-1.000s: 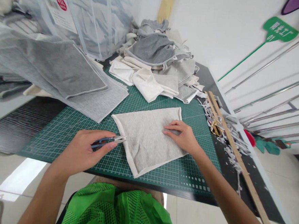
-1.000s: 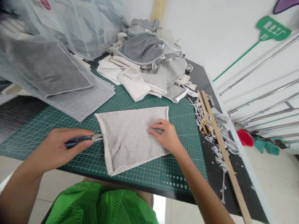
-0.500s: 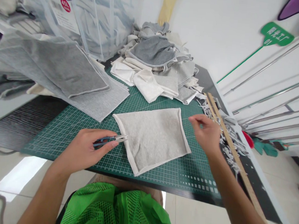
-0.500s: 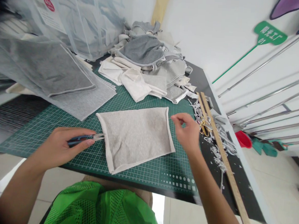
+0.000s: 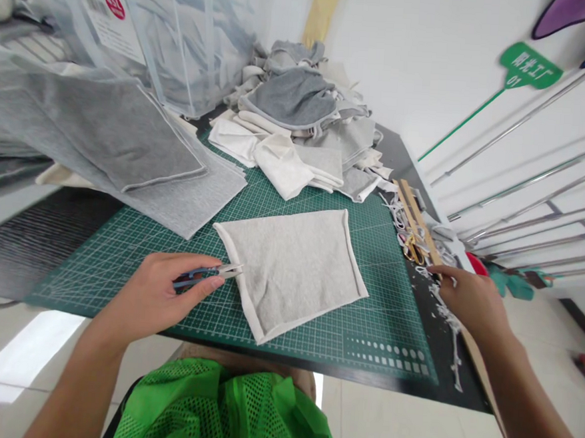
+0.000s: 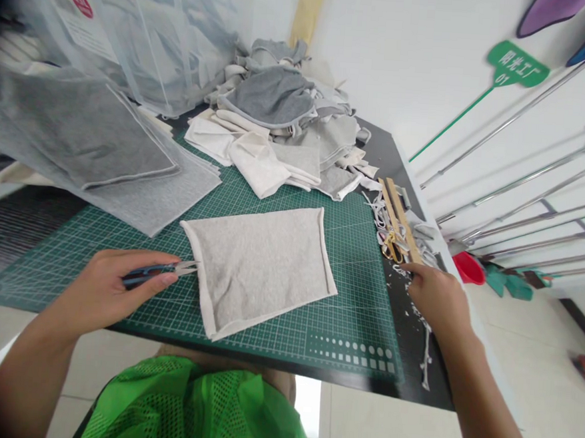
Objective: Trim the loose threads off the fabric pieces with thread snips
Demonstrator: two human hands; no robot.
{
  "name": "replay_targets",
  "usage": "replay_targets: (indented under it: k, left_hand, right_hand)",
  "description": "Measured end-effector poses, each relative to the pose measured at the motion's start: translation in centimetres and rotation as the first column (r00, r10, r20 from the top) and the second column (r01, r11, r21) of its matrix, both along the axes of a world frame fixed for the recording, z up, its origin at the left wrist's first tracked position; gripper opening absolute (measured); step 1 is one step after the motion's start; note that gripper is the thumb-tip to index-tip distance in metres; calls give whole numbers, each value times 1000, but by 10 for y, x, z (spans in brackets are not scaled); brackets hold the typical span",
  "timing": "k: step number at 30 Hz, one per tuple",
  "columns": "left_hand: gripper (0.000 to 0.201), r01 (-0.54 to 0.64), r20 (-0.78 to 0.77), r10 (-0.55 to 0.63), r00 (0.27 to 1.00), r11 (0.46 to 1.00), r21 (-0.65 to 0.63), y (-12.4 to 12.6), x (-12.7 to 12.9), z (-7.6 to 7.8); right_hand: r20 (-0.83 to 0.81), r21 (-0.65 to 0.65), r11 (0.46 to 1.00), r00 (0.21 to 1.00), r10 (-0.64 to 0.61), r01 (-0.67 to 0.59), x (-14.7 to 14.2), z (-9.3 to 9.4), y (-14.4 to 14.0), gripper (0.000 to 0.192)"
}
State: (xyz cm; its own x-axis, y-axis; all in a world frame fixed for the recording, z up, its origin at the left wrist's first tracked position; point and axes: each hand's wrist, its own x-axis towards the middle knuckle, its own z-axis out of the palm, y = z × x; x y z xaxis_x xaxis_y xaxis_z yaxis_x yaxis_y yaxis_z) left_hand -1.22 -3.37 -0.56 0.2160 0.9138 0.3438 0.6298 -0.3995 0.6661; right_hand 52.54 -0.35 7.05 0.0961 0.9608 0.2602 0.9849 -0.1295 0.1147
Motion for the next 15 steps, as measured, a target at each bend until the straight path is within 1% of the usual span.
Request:
replay_targets:
  k: [1, 3, 6, 7, 9, 11, 12, 13, 15]
  left_hand:
    - [23, 1, 0, -1, 1000, 1000, 3, 0, 0, -1]
    - [22, -1, 8, 1, 1000, 1000, 12, 0, -1, -3]
    - [22, -16, 19, 16, 1000, 1000, 15, 0, -2, -6]
    - [23, -25, 22, 25, 999, 1000, 9, 0, -3, -6]
    - [25, -38, 24, 38, 999, 999, -13, 0, -3, -5]
    - [27, -41, 19, 42, 999, 999, -35, 0, -3, -2]
    - [27, -39, 15, 39, 999, 998, -45, 1, -3, -1]
    - [28, -37, 14, 38, 999, 998, -52, 1, -3, 0]
    - [30, -40, 29, 43, 999, 996, -79, 1, -4, 1]
  right_hand:
    - [8, 11, 1000, 1000, -28, 28, 1, -2, -1, 24]
    - [5, 37, 997, 998, -65, 65, 0, -3, -2, 27]
    - [-25, 54, 996, 998, -64, 65, -6, -2, -5, 32]
    - [-34, 78, 996, 999, -36, 39, -9, -1, -6, 34]
    - [-52, 172, 982, 995, 82, -72, -17, 0, -10, 39]
    - [-66, 297, 936, 974, 219, -190, -27, 1, -16, 40]
    - [-77, 340, 916, 965, 252, -212, -34, 1, -20, 37]
    - [-94, 371, 907, 963, 253, -202, -41, 2, -25, 33]
    - [-144, 392, 909, 967, 210, -139, -59, 2, -36, 24]
